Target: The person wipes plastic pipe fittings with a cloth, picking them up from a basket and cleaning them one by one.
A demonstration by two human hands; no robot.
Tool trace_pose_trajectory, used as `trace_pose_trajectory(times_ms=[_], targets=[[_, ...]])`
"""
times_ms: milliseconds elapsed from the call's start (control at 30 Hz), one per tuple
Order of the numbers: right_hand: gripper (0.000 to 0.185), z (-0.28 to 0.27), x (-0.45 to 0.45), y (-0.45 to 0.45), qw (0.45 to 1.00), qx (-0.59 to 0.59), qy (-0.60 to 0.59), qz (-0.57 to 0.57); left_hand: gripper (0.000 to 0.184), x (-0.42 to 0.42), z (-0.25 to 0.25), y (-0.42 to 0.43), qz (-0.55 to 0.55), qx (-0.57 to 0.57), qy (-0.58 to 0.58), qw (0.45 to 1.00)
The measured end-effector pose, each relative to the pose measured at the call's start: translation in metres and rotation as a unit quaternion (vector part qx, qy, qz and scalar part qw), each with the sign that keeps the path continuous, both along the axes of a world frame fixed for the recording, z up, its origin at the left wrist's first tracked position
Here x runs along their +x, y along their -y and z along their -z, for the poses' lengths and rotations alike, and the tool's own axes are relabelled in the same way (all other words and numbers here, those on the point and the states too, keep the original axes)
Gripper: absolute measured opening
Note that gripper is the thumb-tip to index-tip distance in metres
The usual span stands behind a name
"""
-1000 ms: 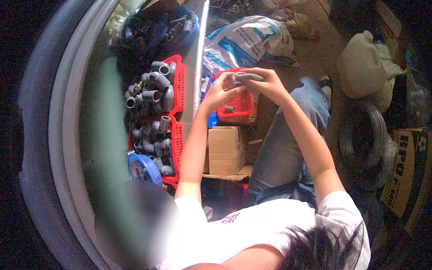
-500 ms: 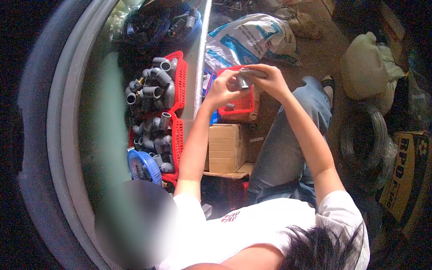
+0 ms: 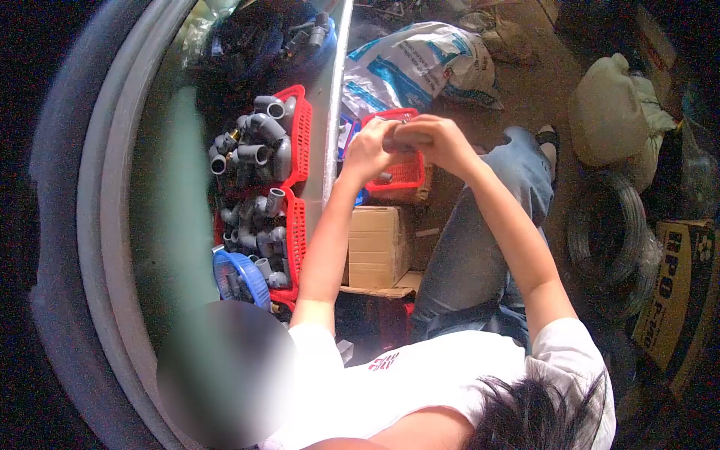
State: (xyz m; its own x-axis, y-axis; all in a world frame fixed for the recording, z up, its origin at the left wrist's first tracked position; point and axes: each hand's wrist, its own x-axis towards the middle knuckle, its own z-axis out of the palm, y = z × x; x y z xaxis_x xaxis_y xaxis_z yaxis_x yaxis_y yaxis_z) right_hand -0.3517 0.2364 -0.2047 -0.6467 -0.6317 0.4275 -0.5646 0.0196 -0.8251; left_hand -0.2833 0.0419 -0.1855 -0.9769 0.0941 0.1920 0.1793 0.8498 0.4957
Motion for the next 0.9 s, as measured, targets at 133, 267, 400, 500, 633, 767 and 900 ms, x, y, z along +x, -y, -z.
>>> trace_pose_trajectory(times_ms=[133, 267, 400, 500, 633, 767, 900], targets=[[0.031, 0.001, 0.004, 0.001, 0.999, 0.015, 0.01, -0.041, 0.055, 0.001, 0.001, 0.001, -0.008, -0.06, -0.009, 0.998], [0.028, 0.006, 0.0, 0.005, 0.998, 0.006, 0.012, 0.057, 0.053, 0.001, 0.001, -0.005, 0.01, -0.052, -0.001, 0.999], [0.033, -0.001, 0.008, 0.003, 0.999, 0.011, -0.015, -0.035, 0.056, 0.001, 0.001, -0.001, -0.009, -0.08, -0.022, 0.996], [0.037, 0.0, 0.008, 0.006, 0.999, 0.021, -0.024, -0.012, 0.055, 0.001, 0.004, 0.0, -0.011, -0.09, -0.026, 0.996], [0.043, 0.002, 0.006, 0.006, 0.999, 0.008, 0.004, 0.042, 0.053, 0.005, -0.012, -0.011, -0.004, -0.074, 0.018, 0.997], [0.037, 0.001, 0.008, 0.003, 1.0, 0.001, 0.009, -0.023, 0.054, 0.001, -0.004, -0.002, -0.01, -0.071, -0.002, 0.997], [0.029, -0.001, 0.007, 0.003, 0.998, -0.018, 0.052, -0.021, 0.059, 0.001, -0.005, -0.002, -0.041, -0.029, -0.005, 0.999]])
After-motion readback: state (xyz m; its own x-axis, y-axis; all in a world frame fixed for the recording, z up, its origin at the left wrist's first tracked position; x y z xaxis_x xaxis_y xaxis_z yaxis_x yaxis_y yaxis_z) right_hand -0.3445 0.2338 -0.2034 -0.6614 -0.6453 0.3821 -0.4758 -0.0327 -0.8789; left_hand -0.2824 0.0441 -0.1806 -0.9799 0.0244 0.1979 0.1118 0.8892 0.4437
